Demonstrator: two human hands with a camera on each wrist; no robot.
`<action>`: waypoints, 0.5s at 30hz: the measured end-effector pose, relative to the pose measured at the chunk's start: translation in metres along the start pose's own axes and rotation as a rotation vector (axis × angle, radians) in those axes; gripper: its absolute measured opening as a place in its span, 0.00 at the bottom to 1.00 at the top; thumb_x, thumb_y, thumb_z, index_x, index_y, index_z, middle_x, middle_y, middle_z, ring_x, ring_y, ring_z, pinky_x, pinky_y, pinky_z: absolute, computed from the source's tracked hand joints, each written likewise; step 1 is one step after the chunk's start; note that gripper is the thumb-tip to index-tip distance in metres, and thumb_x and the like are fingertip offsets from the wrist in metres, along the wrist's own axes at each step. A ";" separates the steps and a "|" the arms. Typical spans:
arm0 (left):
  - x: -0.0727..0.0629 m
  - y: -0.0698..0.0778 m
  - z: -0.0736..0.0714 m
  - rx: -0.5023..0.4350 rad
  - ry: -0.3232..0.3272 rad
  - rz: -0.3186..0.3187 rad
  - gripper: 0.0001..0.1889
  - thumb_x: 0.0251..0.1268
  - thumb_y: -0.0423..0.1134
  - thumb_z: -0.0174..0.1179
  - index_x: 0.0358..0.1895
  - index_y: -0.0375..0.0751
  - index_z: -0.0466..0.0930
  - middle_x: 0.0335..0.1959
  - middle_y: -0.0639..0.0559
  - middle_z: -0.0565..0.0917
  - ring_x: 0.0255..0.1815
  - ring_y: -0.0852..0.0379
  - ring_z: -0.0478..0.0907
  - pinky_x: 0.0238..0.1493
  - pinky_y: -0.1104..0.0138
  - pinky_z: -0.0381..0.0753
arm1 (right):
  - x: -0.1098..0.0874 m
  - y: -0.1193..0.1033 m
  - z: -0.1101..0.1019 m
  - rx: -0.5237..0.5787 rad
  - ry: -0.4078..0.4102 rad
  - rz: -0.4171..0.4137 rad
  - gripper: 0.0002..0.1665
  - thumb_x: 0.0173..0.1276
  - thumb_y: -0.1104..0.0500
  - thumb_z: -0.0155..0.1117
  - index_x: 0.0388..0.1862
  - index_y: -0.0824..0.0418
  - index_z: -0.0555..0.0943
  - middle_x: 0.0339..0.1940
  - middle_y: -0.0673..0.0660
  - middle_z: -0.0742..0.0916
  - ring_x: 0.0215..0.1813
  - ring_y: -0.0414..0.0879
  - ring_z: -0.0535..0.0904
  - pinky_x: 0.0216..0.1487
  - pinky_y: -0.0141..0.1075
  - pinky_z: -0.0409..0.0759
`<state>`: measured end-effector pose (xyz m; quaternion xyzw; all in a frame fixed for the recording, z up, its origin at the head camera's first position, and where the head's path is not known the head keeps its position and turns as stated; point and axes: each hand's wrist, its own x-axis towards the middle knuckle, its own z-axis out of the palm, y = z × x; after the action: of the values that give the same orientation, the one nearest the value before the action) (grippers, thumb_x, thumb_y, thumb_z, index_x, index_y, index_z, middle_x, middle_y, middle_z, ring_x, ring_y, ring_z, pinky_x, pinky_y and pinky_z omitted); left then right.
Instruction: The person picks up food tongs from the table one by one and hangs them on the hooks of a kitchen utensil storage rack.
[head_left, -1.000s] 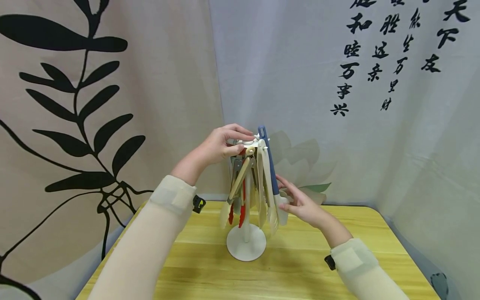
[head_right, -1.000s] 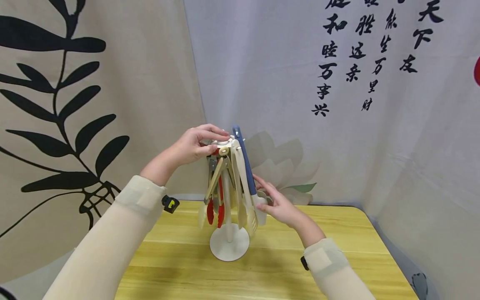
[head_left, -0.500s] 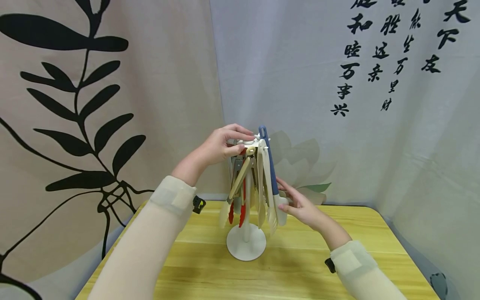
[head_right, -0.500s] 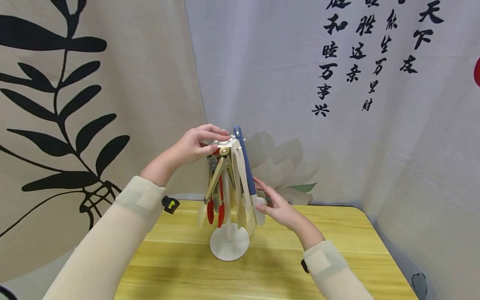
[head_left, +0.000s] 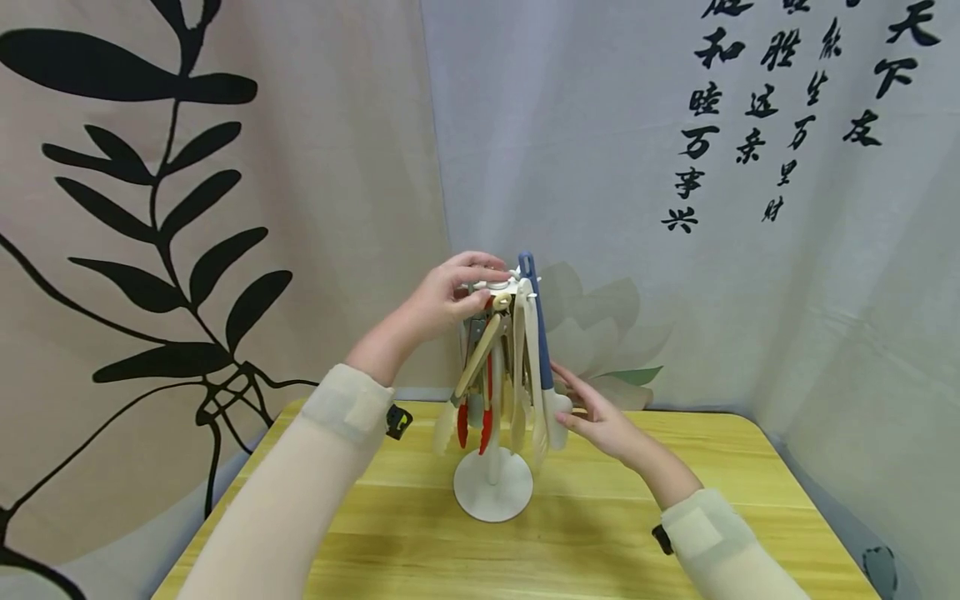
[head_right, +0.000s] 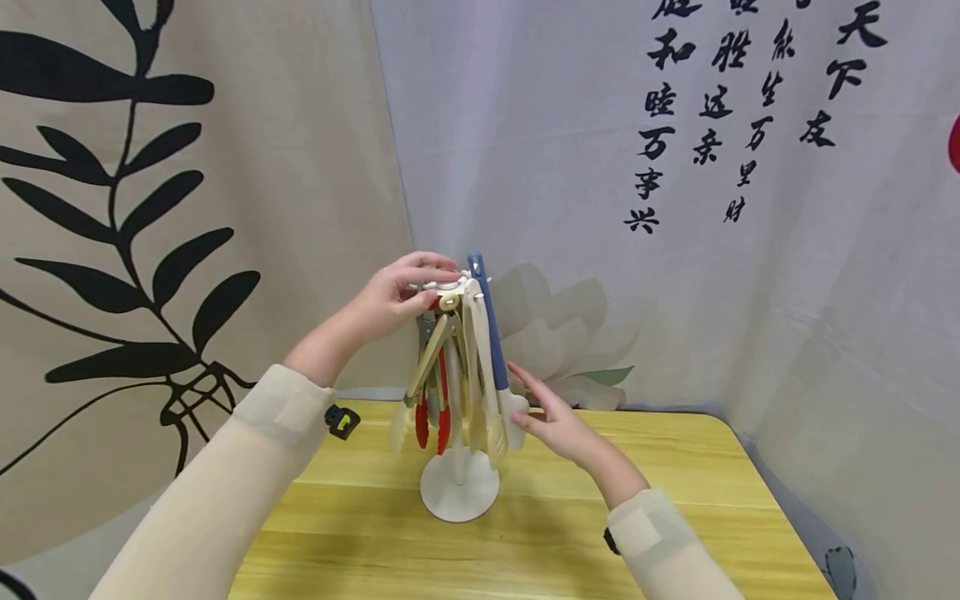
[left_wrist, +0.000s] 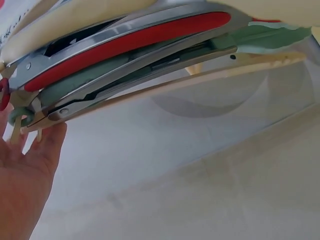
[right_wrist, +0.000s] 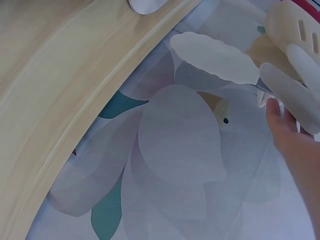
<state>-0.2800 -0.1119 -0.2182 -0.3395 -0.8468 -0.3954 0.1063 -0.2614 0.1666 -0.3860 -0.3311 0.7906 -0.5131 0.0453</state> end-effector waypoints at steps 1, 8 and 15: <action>0.000 0.000 0.001 -0.003 0.008 0.011 0.17 0.68 0.33 0.51 0.58 0.44 0.79 0.65 0.53 0.69 0.66 0.53 0.64 0.59 0.57 0.73 | -0.001 0.000 0.000 0.000 -0.001 0.000 0.42 0.71 0.58 0.56 0.77 0.48 0.47 0.76 0.64 0.55 0.70 0.65 0.60 0.62 0.58 0.69; -0.002 -0.006 0.009 0.012 0.100 0.093 0.20 0.67 0.33 0.52 0.62 0.43 0.75 0.70 0.49 0.64 0.68 0.47 0.63 0.58 0.56 0.75 | -0.009 0.004 0.003 -0.010 -0.009 -0.015 0.44 0.70 0.59 0.57 0.77 0.51 0.46 0.77 0.63 0.53 0.70 0.67 0.60 0.60 0.56 0.71; -0.010 -0.011 0.016 -0.015 0.233 0.175 0.30 0.67 0.38 0.56 0.71 0.45 0.60 0.72 0.46 0.61 0.71 0.49 0.60 0.63 0.53 0.70 | -0.022 0.008 0.001 -0.077 0.028 -0.041 0.44 0.70 0.59 0.58 0.77 0.52 0.47 0.74 0.64 0.58 0.68 0.66 0.63 0.60 0.63 0.67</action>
<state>-0.2781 -0.1100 -0.2395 -0.3646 -0.7929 -0.4278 0.2353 -0.2476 0.1806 -0.3988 -0.3414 0.8033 -0.4878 0.0111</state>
